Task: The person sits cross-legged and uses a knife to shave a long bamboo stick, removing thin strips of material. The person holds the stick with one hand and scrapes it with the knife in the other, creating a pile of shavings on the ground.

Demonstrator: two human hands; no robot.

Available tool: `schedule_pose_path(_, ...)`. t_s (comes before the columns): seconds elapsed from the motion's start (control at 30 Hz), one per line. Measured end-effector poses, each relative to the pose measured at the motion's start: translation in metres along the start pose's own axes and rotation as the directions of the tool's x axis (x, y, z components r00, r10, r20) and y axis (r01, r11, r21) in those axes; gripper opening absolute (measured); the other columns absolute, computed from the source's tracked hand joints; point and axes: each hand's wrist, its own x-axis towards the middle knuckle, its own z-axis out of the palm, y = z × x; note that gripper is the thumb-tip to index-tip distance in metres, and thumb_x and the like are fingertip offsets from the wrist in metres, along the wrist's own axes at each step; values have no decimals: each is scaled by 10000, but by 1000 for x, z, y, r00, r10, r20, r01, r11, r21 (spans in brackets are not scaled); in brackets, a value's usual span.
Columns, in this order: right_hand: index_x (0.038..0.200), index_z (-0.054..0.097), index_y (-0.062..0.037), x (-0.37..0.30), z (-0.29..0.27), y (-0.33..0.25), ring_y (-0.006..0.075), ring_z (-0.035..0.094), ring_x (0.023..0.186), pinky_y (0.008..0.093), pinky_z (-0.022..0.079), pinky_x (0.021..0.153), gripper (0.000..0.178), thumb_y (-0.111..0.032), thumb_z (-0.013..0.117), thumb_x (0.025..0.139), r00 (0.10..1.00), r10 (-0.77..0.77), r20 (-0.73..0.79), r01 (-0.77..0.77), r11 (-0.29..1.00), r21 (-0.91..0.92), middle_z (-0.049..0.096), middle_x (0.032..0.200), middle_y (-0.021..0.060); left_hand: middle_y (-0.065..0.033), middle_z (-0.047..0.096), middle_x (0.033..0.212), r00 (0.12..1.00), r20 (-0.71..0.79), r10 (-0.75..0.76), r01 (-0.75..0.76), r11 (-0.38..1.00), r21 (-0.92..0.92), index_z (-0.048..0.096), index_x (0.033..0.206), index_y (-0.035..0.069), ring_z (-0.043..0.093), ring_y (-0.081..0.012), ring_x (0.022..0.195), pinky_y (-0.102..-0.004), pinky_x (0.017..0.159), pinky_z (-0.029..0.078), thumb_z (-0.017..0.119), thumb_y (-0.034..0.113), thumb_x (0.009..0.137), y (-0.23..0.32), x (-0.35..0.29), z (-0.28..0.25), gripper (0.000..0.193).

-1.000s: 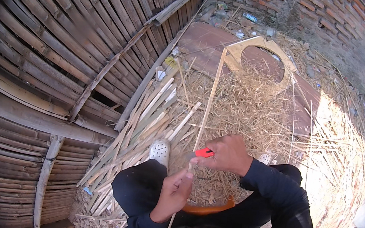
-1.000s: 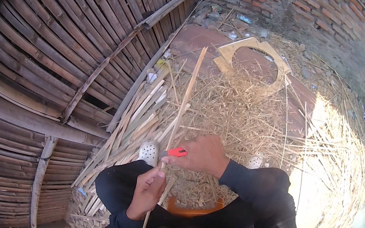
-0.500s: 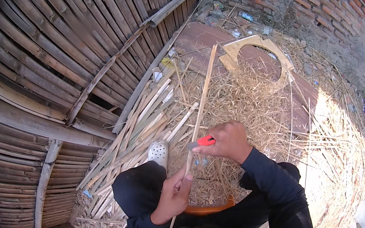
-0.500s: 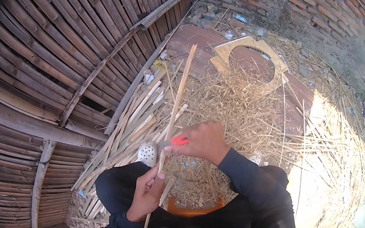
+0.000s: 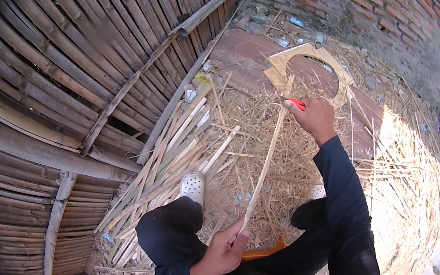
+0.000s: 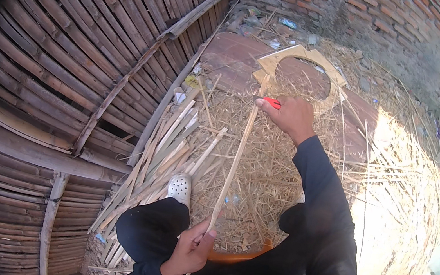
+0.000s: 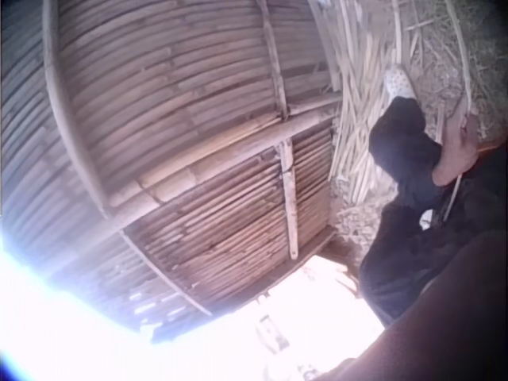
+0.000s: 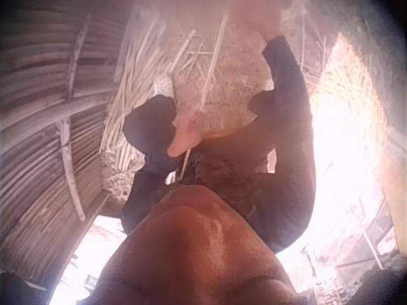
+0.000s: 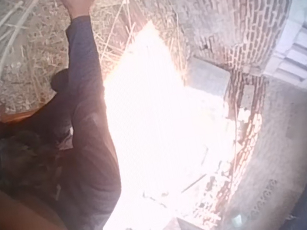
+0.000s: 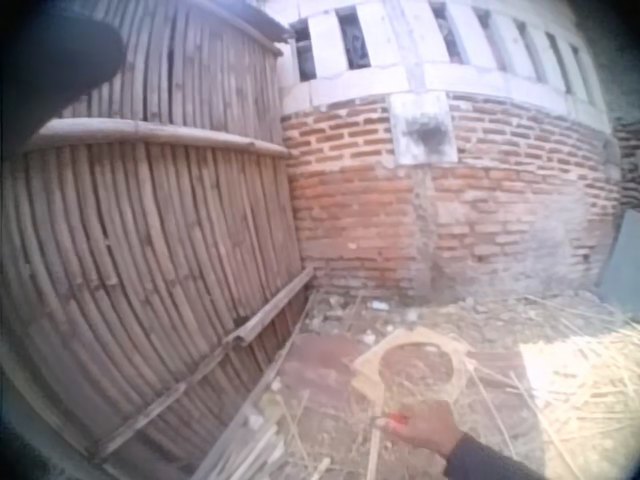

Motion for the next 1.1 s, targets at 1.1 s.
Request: schedule_pose_path(1.1, 494, 531, -110, -107, -2, -80, 254, 532, 405, 353, 395, 411, 619, -692, 677, 646, 840, -535, 93, 494, 824, 277, 505, 458, 55, 49, 386, 519, 991, -133, -26, 15, 997, -80, 569, 1148, 40, 329, -13, 471, -191, 467, 264, 378, 243, 1026, 6, 25, -21, 304)
